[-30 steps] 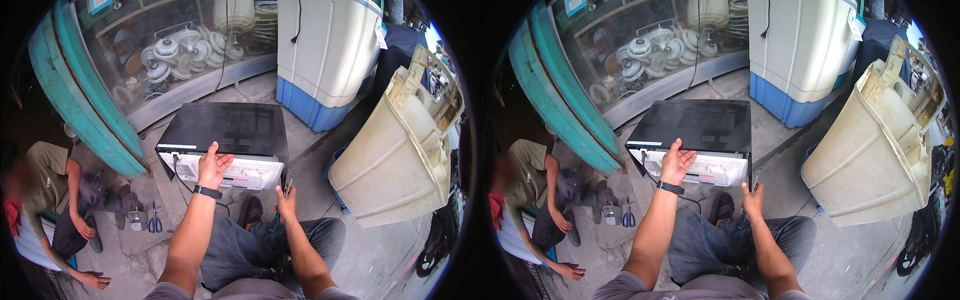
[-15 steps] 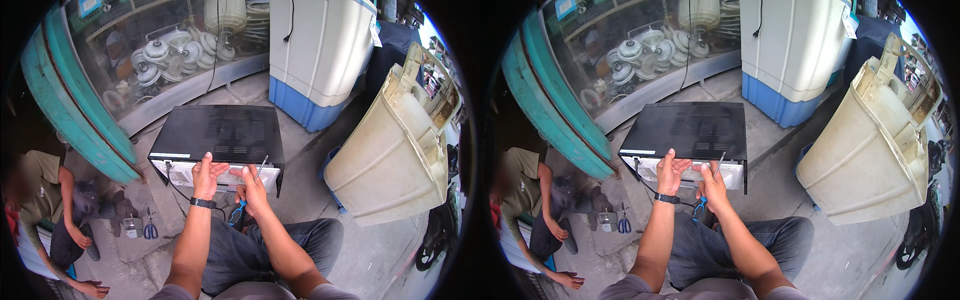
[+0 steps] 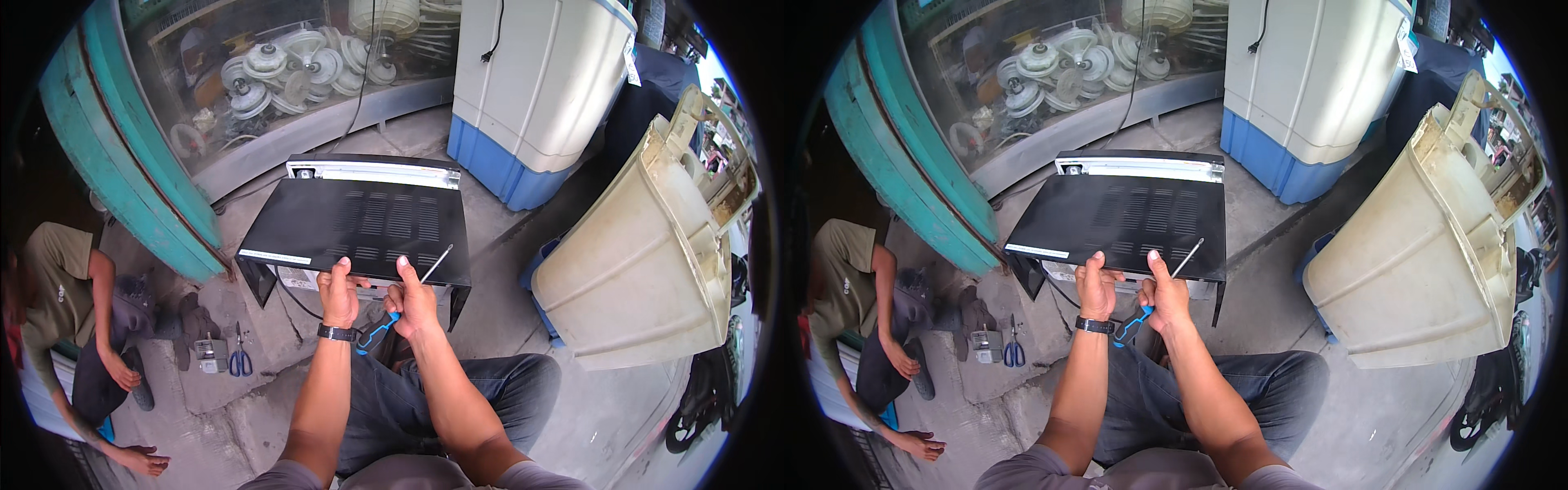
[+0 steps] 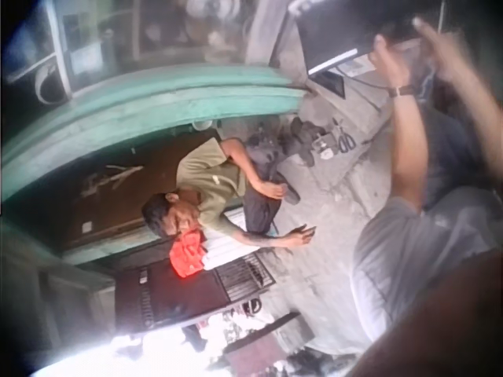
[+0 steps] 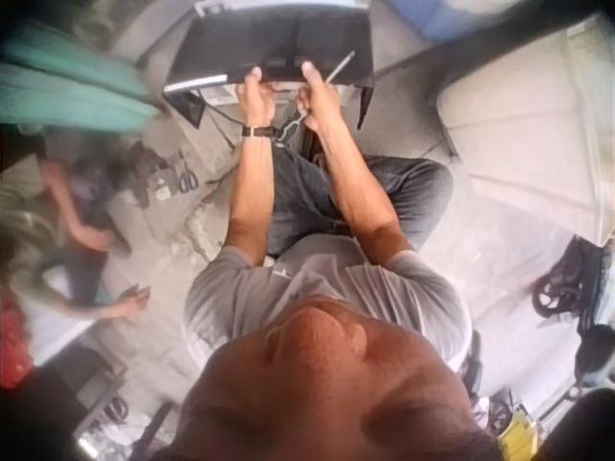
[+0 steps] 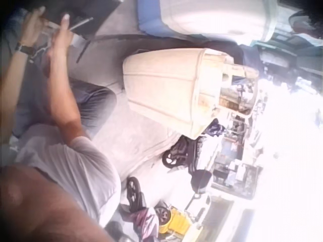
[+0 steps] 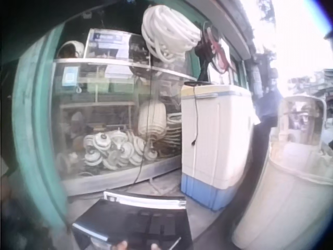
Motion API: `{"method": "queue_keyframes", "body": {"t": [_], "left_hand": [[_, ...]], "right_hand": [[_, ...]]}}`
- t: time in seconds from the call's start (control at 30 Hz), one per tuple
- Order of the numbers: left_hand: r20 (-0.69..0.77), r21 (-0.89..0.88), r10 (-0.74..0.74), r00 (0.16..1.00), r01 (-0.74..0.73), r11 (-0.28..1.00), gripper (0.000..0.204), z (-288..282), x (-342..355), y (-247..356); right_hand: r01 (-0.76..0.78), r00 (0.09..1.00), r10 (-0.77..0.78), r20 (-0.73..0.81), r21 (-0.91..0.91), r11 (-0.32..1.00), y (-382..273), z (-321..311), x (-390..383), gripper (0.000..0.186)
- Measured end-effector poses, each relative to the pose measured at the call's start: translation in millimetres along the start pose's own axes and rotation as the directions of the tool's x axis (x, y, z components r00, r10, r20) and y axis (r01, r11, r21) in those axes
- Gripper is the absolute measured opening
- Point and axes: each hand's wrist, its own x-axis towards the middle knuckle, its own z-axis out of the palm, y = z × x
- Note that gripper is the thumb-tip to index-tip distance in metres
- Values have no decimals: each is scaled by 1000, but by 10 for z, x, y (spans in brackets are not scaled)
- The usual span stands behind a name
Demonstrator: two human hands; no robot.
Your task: The person unscrews the back panel of a microwave using a screwdriver while sitting on the floor, then attempts to open the front door.
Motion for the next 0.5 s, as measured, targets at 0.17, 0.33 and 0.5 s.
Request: {"method": "queue_keyframes", "body": {"t": [0.17, 0.33, 0.5], "left_hand": [[-6, 35, -10, 1000, 10, 999, 14, -7, -93, 122], [129, 202, 217, 968, -240, 950, 16, 332, -444, 450], [322, 397, 457, 829, -557, 730, 22, 758, -794, 838]], "right_hand": [[15, 989, -10, 146, -35, 999, -76, -27, -112, 33], [28, 944, -52, 325, 80, 996, -309, -194, -436, 28], [88, 825, -51, 563, -39, 995, -725, -339, -774, 59]]}}
